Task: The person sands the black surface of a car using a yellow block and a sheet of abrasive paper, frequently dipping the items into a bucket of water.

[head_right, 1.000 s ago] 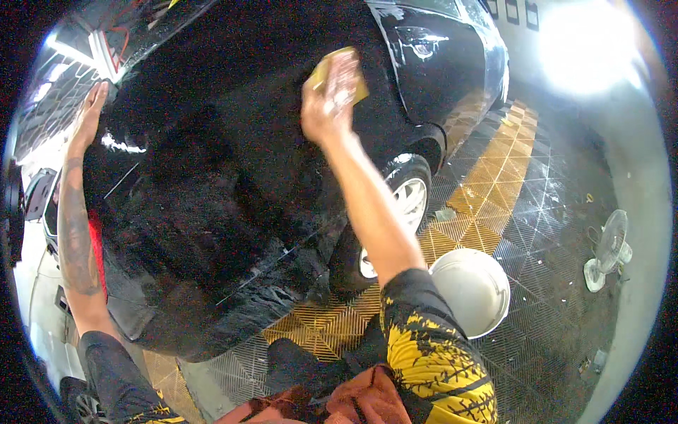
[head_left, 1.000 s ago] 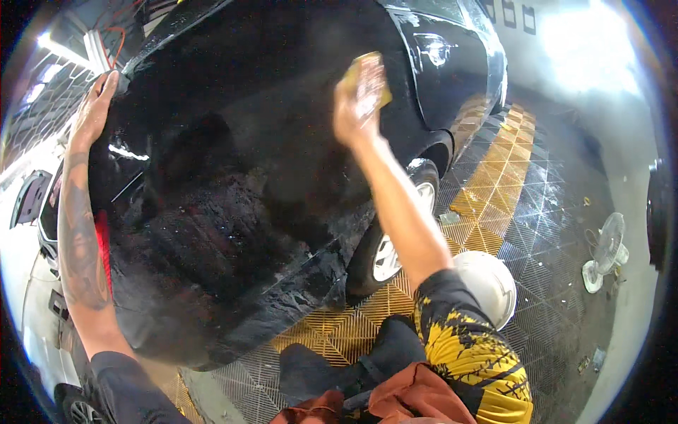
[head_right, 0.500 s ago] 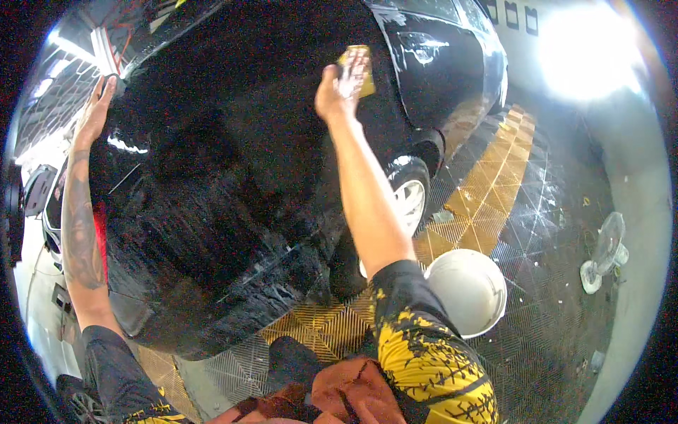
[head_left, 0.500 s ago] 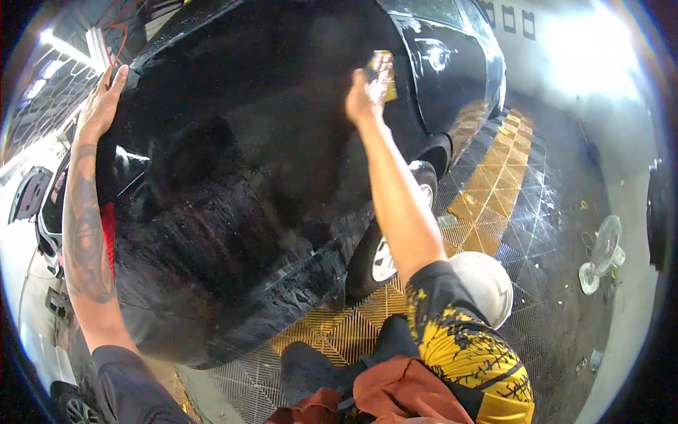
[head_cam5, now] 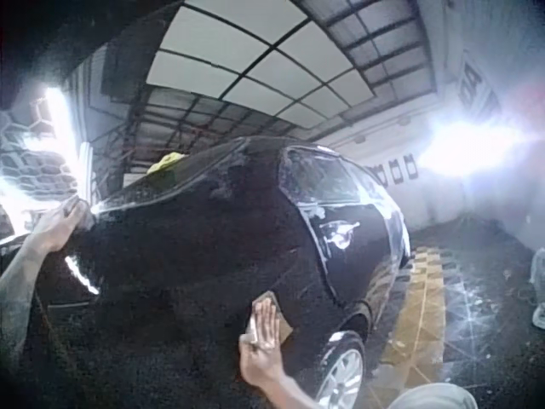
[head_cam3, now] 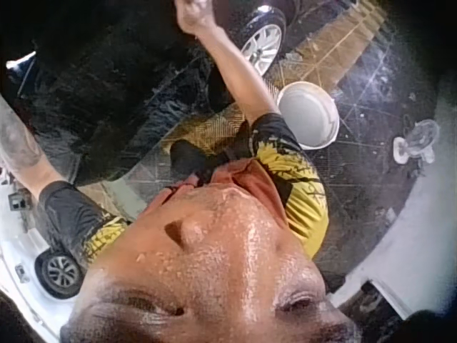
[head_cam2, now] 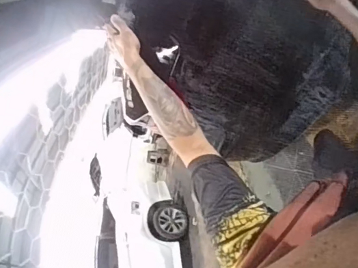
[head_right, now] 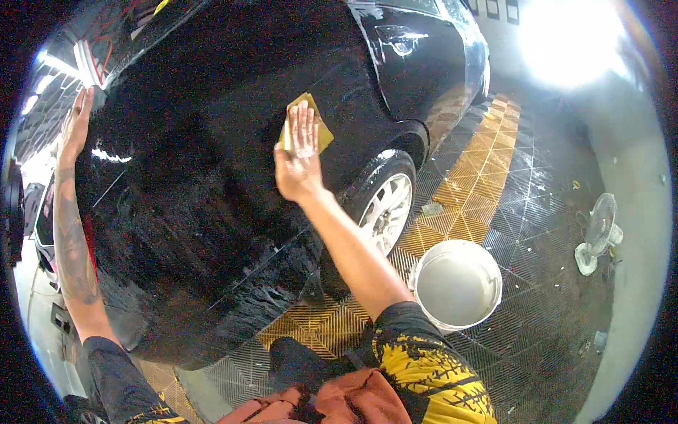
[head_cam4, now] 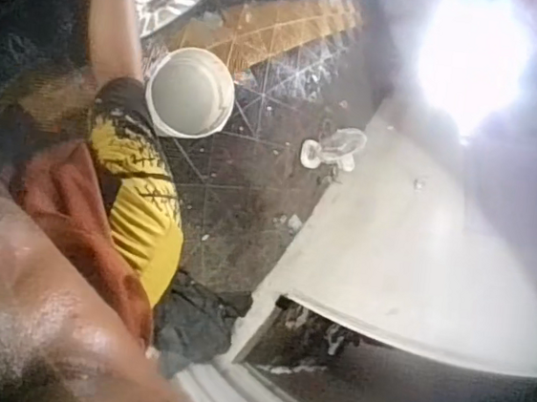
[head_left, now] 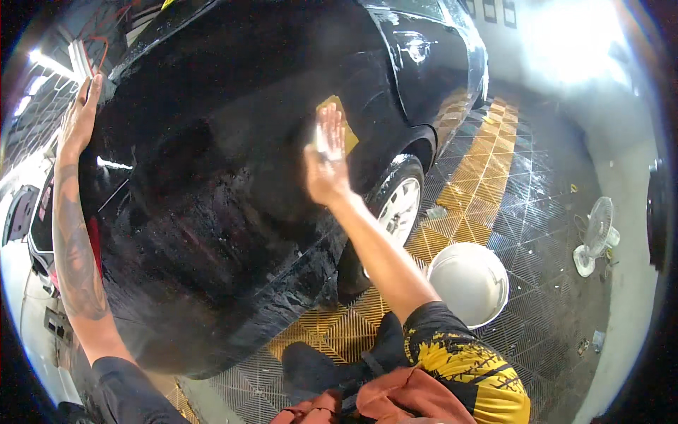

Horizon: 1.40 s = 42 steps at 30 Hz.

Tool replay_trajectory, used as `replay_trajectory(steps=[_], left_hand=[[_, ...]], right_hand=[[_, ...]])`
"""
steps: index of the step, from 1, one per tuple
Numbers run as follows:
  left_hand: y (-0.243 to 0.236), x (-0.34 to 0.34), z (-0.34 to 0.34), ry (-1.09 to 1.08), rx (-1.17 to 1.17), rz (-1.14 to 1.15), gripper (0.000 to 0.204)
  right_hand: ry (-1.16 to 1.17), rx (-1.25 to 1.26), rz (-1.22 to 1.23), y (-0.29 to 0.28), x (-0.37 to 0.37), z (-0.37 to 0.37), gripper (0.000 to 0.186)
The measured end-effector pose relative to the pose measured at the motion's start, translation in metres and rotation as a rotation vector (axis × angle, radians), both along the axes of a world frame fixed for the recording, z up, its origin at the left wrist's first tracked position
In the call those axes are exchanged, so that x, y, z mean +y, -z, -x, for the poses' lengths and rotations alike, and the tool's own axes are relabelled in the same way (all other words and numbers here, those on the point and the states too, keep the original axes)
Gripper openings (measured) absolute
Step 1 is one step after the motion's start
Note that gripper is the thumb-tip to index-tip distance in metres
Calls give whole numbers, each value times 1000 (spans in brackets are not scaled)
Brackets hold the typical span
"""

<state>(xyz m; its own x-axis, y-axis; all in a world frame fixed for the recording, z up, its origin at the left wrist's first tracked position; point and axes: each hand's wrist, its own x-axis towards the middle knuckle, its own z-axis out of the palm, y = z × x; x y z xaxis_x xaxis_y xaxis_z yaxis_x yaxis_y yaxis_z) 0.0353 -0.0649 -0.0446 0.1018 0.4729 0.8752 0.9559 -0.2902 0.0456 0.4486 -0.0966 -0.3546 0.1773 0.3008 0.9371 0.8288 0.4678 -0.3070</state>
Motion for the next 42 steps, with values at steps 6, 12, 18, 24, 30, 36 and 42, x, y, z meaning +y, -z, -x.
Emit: replay_trajectory(steps=[6,12,18,24,30,36,42], left_hand=[[-1,1,-1,-14,-1,49,91],[5,-8,-8,-14,-4,-1,93],[4,-8,-6,-40,-4,52,96],[2,8,4,-33,115,15,89],[6,-14,-10,-21,90,99,82],[19,-73,-55,-146,39,82,55],[32,-95,-72,-113,4,-44,62]], right_hand=[[-115,639,9,-40,47,-67,72],[-42,142,21,-4,23,-40,68],[-222,429,83,-44,73,-102,66],[-172,160,40,12,53,-89,68],[-276,634,171,6,67,-121,50],[-73,199,19,52,99,-164,46],[-88,187,225,93,158,-249,35]])
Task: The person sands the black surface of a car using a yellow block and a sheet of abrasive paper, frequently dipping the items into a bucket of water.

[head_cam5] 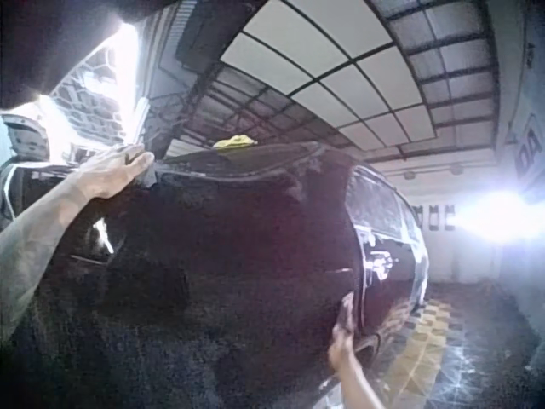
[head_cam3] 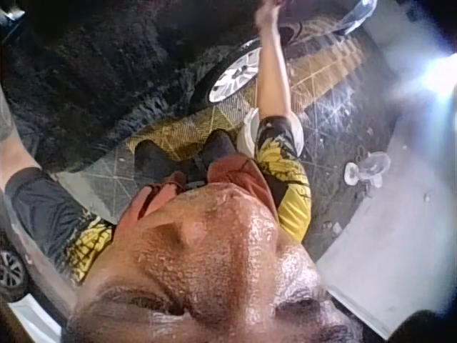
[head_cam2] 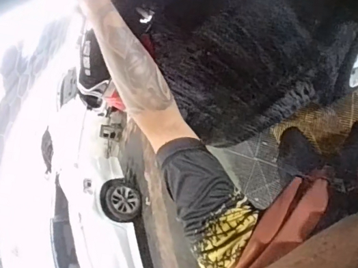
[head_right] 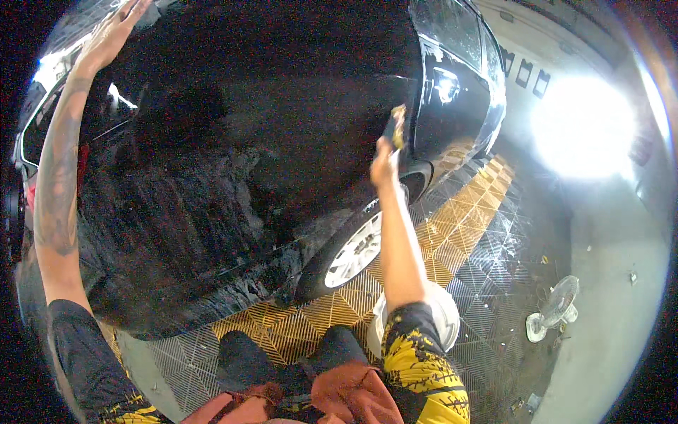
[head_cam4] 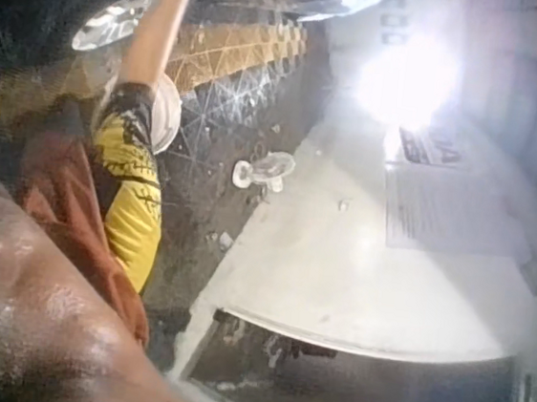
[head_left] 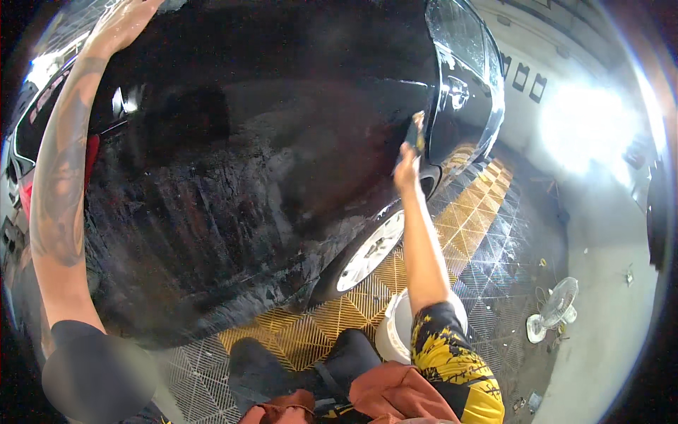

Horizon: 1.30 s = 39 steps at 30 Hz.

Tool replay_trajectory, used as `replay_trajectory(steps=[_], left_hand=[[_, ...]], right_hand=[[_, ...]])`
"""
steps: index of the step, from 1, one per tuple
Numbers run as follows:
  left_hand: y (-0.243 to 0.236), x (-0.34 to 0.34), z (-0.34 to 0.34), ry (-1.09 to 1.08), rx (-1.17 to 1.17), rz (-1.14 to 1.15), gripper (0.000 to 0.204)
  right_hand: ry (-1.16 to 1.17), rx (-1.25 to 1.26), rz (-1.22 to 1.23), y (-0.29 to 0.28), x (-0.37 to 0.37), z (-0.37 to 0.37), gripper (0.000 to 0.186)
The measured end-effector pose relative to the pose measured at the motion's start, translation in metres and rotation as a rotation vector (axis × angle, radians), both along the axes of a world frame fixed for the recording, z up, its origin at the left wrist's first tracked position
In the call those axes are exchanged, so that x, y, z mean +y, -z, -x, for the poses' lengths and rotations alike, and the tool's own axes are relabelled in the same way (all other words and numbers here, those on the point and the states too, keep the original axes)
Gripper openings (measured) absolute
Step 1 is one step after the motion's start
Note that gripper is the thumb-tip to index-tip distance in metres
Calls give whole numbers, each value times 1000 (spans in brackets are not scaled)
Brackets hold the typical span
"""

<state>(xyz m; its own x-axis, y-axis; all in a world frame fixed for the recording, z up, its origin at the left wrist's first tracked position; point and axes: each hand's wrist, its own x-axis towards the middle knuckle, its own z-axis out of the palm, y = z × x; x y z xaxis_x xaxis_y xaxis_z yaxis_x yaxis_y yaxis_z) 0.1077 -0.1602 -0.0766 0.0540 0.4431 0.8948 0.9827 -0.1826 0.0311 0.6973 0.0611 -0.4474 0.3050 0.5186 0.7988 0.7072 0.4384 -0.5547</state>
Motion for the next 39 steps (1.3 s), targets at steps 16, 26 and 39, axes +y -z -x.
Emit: replay_trajectory(steps=[16,26,39], left_hand=[[-12,22,16,-82,-41,111,75],[-13,17,10,-158,-82,168,75],[-15,42,35,-119,231,116,67]], right_hand=[[122,-191,-365,-59,-44,39,31],[95,-185,-245,-55,-63,62,42],[-219,337,-243,-148,-91,154,66]])
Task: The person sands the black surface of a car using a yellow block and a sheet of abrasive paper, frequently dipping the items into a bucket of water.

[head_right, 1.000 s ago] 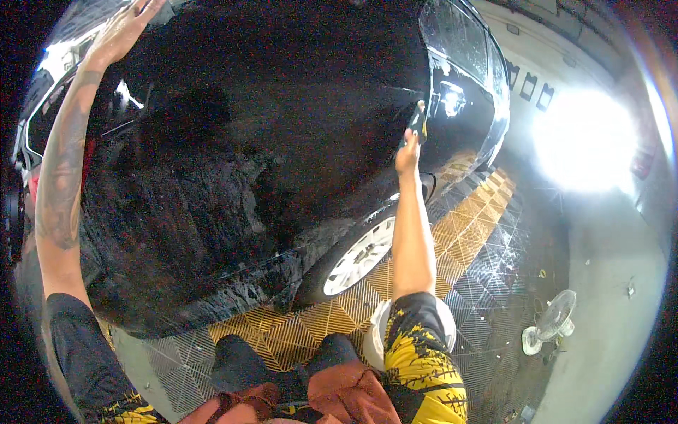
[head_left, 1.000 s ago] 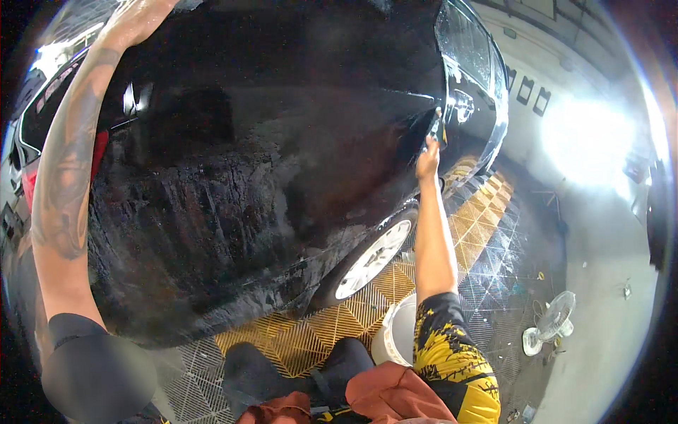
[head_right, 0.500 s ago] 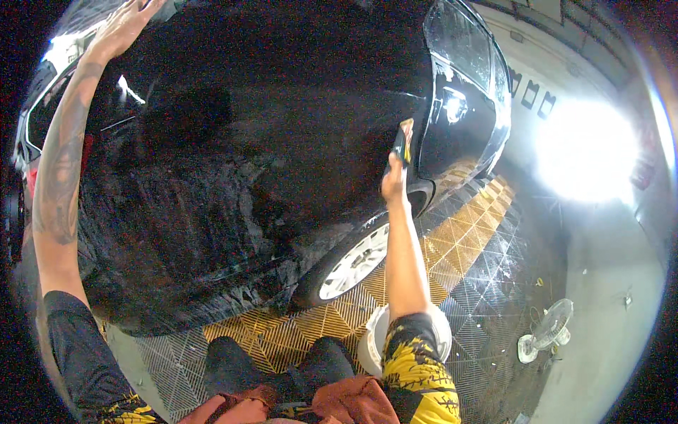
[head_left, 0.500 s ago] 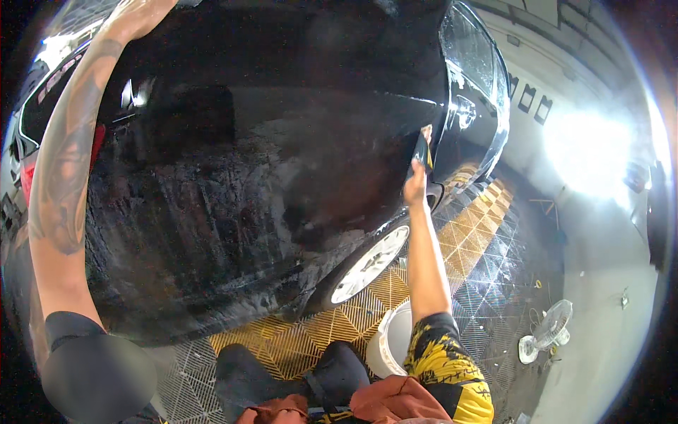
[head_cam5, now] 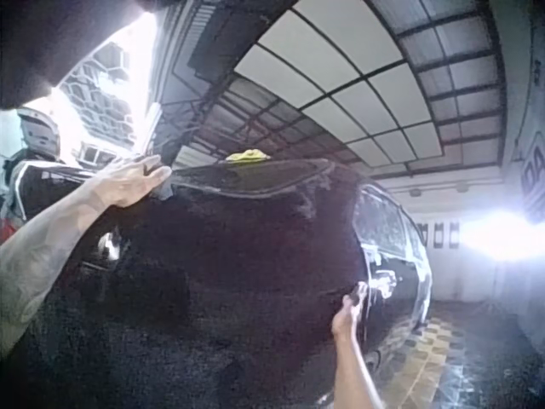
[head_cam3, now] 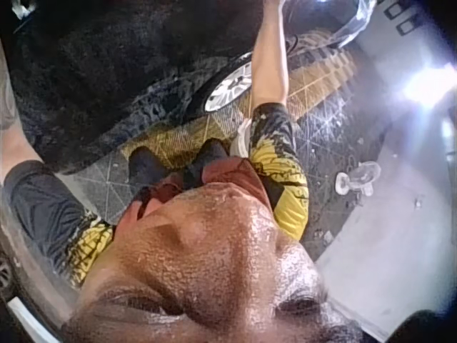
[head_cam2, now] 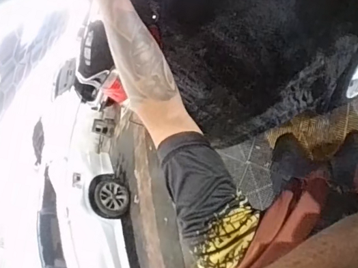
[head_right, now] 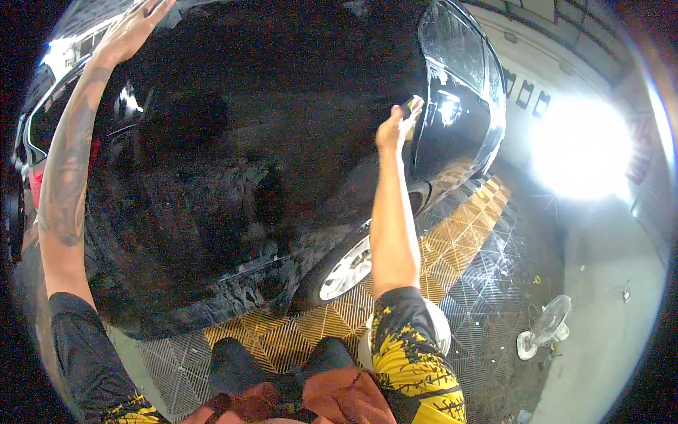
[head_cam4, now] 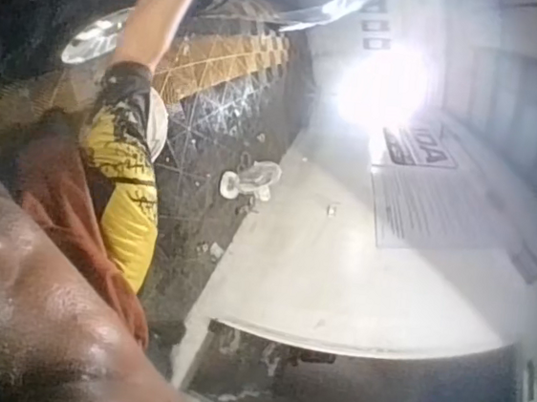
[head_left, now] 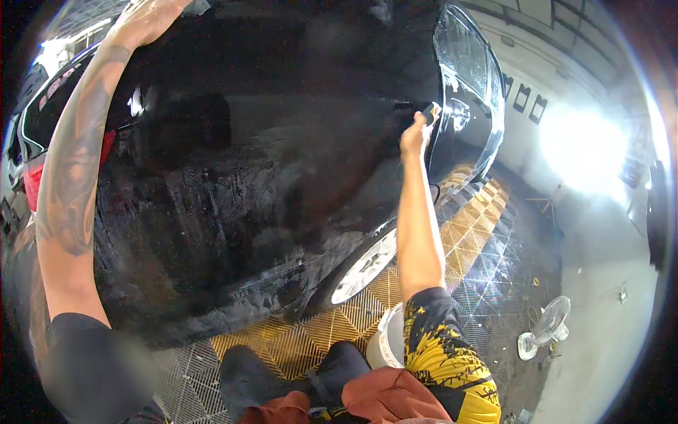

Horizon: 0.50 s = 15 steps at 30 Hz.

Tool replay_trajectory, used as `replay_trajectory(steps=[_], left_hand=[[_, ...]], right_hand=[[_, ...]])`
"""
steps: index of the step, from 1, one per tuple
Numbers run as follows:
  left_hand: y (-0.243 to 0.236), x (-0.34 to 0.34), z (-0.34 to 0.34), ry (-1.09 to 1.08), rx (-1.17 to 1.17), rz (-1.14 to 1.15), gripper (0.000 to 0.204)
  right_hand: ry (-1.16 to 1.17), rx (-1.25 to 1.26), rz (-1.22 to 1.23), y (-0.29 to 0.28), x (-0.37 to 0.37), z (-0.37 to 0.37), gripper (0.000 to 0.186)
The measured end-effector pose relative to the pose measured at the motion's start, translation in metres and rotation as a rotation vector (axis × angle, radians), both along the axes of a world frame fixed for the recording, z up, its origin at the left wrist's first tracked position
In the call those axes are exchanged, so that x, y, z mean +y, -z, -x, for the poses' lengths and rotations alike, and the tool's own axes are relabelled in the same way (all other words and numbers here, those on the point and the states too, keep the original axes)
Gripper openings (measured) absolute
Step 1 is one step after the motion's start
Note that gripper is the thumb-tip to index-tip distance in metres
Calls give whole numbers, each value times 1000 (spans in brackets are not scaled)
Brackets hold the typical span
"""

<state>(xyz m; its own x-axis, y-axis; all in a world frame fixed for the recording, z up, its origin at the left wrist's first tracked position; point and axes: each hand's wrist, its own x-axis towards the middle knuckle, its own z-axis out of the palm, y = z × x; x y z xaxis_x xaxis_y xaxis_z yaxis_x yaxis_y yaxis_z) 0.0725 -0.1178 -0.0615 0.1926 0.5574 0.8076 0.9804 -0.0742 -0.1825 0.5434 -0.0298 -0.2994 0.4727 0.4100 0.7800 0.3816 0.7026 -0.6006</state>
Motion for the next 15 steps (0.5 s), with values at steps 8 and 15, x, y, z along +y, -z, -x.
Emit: replay_trajectory(steps=[8,15], left_hand=[[1,11,4,22,-60,-45,54],[-2,22,15,-4,-75,11,60]], right_hand=[[417,-346,-30,4,-27,45,63],[284,-450,-60,41,-55,86,64]])
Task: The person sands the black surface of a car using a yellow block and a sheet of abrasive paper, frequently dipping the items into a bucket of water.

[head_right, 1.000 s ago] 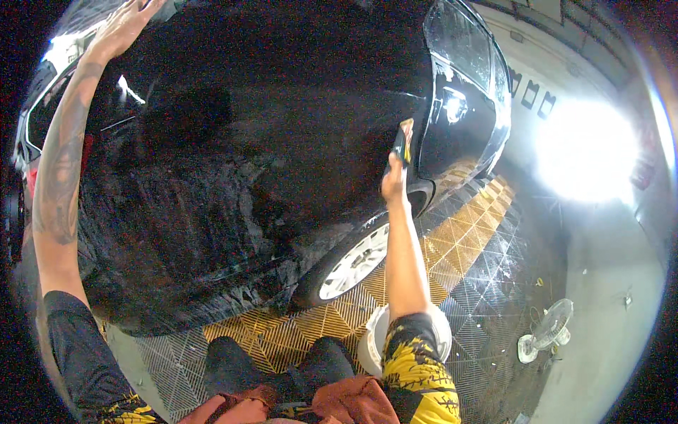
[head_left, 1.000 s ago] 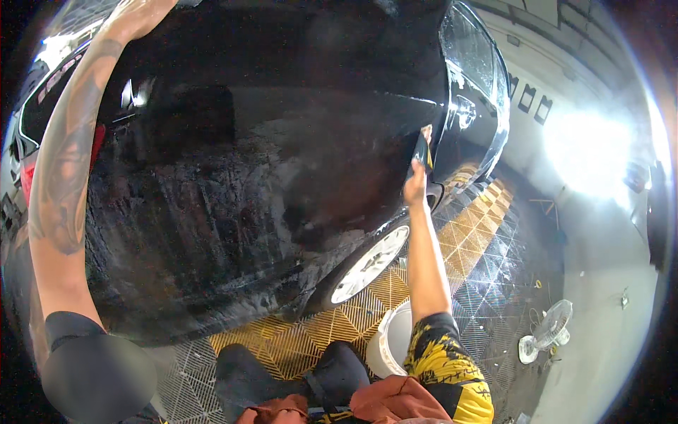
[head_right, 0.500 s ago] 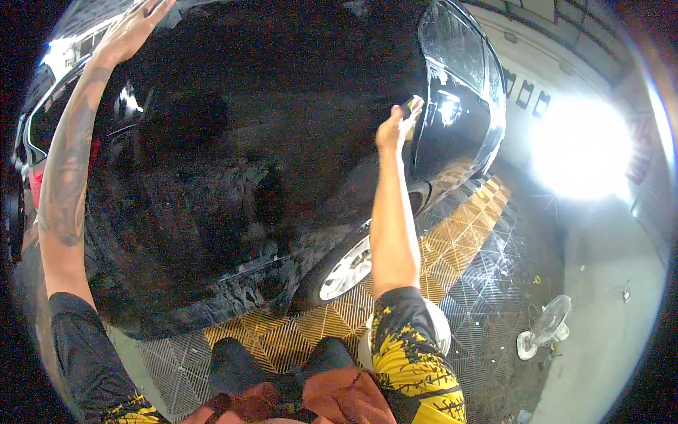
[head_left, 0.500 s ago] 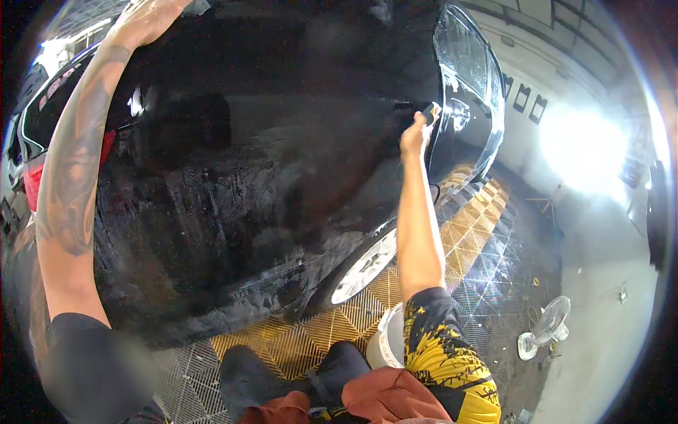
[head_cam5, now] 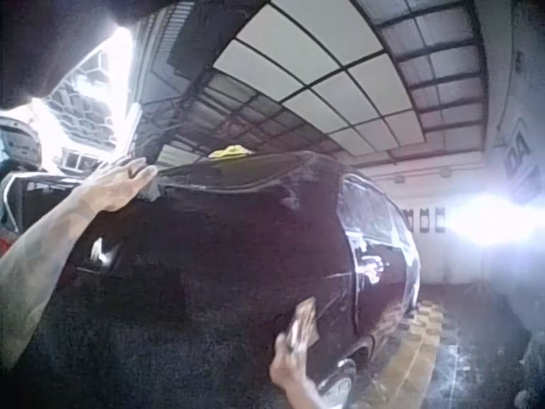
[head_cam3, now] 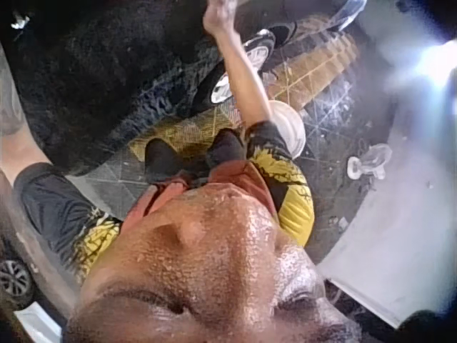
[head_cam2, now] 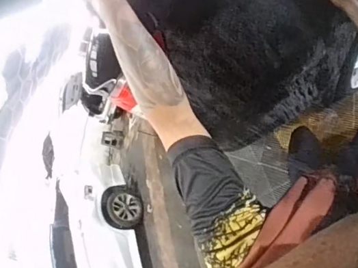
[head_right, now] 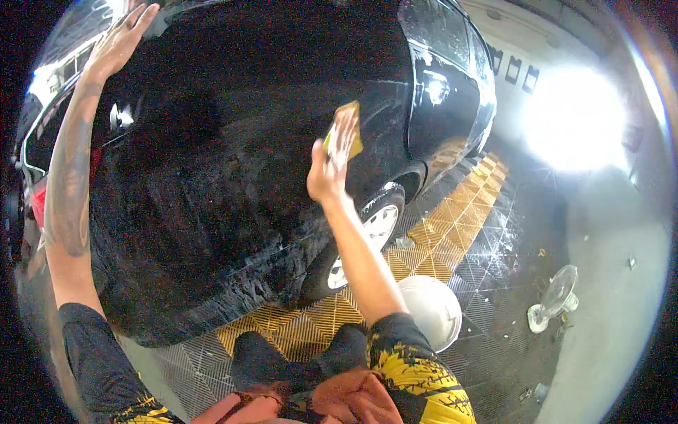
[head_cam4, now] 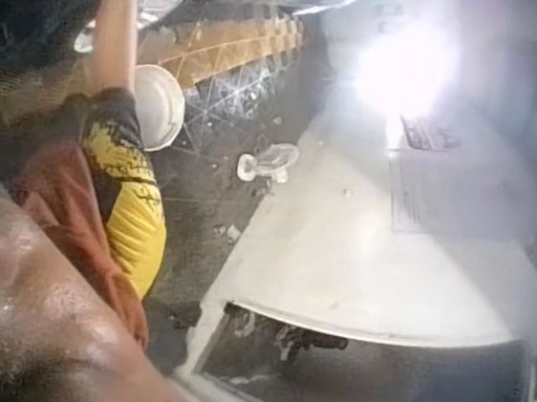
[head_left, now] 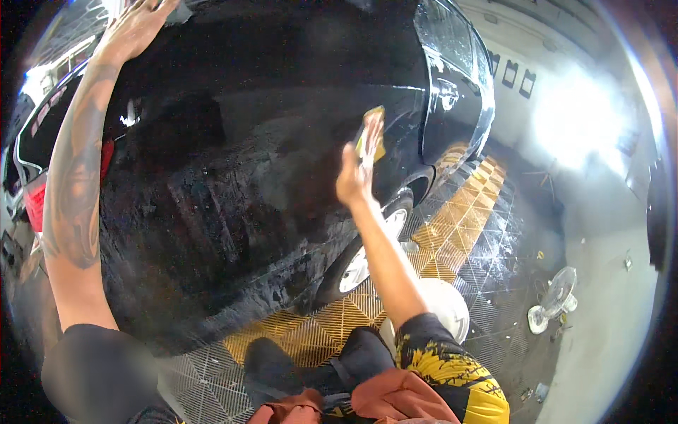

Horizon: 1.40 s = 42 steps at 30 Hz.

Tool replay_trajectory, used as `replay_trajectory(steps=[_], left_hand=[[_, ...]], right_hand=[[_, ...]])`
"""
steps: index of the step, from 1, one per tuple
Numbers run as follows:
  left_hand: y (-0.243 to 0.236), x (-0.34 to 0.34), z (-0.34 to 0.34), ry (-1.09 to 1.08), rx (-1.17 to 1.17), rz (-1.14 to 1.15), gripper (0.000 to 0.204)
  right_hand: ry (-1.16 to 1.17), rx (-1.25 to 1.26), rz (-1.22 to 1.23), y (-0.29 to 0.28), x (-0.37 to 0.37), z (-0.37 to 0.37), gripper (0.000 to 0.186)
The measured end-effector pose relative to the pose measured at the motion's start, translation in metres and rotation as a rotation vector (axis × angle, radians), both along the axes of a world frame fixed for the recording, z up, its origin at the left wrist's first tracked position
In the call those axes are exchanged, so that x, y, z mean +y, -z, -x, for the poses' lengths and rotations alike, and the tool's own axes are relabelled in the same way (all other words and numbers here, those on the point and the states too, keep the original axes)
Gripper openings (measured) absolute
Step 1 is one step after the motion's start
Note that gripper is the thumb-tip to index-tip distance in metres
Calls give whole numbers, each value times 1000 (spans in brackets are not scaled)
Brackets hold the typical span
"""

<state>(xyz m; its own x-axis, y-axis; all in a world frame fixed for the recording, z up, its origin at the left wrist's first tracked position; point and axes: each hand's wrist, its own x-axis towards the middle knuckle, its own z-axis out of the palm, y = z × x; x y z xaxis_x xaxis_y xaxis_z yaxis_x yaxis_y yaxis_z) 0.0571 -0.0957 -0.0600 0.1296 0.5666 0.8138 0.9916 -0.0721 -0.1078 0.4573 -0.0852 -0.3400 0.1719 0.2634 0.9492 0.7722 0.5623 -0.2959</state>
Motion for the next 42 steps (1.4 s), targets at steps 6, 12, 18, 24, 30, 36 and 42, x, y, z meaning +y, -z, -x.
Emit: replay_trajectory(steps=[6,12,18,24,30,36,42], left_hand=[[-11,28,12,256,-85,-93,89],[-15,44,25,374,-182,-31,92],[-21,57,34,354,-160,-14,92],[-21,67,40,366,-144,-64,90],[-28,79,46,409,-130,-53,90],[-29,85,53,368,-136,-9,85],[-24,91,57,459,-106,-74,84]], right_hand=[[-66,604,159,16,26,-46,68],[-55,380,85,68,4,-35,64],[54,483,205,79,19,-69,66],[-203,535,172,93,10,-87,59],[-84,396,91,113,-11,-58,62],[-39,759,168,95,11,-84,67],[143,251,308,108,-27,-38,68]])
